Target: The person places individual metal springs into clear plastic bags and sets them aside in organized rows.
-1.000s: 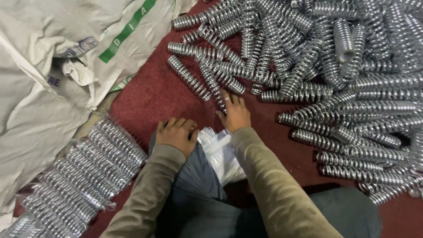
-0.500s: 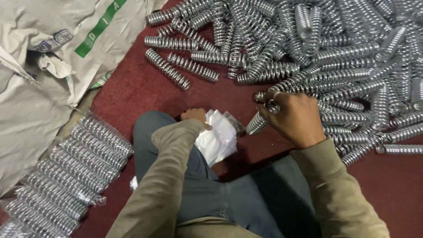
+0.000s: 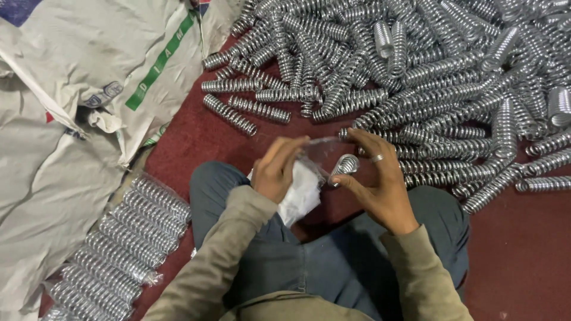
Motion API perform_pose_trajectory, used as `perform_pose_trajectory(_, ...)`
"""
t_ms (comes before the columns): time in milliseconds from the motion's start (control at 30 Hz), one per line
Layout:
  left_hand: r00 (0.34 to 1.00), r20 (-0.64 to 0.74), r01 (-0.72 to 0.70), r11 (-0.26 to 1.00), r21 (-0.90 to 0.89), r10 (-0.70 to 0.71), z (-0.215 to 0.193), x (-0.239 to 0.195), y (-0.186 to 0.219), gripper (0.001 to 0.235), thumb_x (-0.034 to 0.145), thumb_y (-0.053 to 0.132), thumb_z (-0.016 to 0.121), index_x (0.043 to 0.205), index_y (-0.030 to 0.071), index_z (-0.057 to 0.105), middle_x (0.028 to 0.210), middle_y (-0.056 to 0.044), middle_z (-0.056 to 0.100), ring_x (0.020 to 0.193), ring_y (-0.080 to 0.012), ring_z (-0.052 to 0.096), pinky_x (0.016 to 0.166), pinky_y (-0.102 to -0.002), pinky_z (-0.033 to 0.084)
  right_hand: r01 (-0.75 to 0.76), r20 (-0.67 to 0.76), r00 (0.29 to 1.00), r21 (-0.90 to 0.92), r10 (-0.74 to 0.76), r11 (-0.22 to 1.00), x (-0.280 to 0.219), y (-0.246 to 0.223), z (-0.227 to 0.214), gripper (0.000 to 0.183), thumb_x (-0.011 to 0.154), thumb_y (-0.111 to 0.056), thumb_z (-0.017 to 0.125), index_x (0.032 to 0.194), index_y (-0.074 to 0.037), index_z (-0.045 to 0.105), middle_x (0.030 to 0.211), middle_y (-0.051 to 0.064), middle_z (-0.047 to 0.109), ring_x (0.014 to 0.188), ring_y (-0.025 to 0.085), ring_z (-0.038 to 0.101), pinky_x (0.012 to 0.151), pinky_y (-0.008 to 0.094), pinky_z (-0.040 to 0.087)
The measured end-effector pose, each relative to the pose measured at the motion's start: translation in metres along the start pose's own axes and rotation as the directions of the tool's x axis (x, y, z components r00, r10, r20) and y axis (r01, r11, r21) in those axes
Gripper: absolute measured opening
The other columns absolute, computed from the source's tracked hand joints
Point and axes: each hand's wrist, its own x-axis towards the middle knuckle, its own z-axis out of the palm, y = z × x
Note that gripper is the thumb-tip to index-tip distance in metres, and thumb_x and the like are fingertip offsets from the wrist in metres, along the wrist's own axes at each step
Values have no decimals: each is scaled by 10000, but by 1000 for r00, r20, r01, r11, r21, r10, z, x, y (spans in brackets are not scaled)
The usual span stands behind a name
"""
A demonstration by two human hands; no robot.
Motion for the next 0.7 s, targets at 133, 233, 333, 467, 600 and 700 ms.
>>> perform_pose_trajectory(133,959,218,261,861,-437,-180,-25,-12,82,208,951,149,710,1152,153,764,993,-58,786,713,-167,711,544,-326,624,-149,-94,981,202,171,968,-34,-7,-5,252,921,-208,757,1136,-103,678,925,77,635,853,325,620,803,436,524)
perform_pose_trajectory(233,722,617,662,54,-747,-313,-16,-60,84,194,1006,94,627,1151,-29,666,908,-207,739,511,-145,634,376,-256,511,-293,-129,933,274,337,916,-69,-3,-3,214,1058,-203,594,891,-99,677,697,16,573,650,179,545,640,320,471)
perform_pose_trajectory(333,680,633,648,-101,-755,-371,15,-89,97,180,1033,99,600,1169,-17,624,1036,-158,694,728,-162,650,570,-243,476,-421,18,894,375,447,826,-85,-13,0,160,1039,-202,588,941,-87,637,806,9,626,734,109,582,673,278,478)
perform_pose_trajectory(467,762,483,576,110,-810,-430,48,-104,93,124,969,91,678,1075,64,620,1164,-133,688,1121,-204,664,1010,-314,527,-406,86,913,301,400,863,-86,-2,-5,172,998,-245,636,906,-105,598,899,6,603,852,128,573,808,283,463)
perform_pose_trajectory(600,582,810,797,243,-553,-69,21,-83,73,265,1104,318,494,1063,89,619,925,-28,701,908,-132,670,928,-315,519,-555,362,767,788,529,265,-91,27,-4,117,987,-156,657,924,-81,594,765,23,534,647,120,481,575,277,387)
perform_pose_trajectory(700,620,678,784,281,-553,-394,37,-78,50,424,1073,391,458,905,96,712,866,-31,702,866,-137,667,865,-276,522,-684,491,727,580,480,443,-71,19,-5,233,1018,-167,632,811,-60,632,666,25,542,647,139,520,661,302,417)
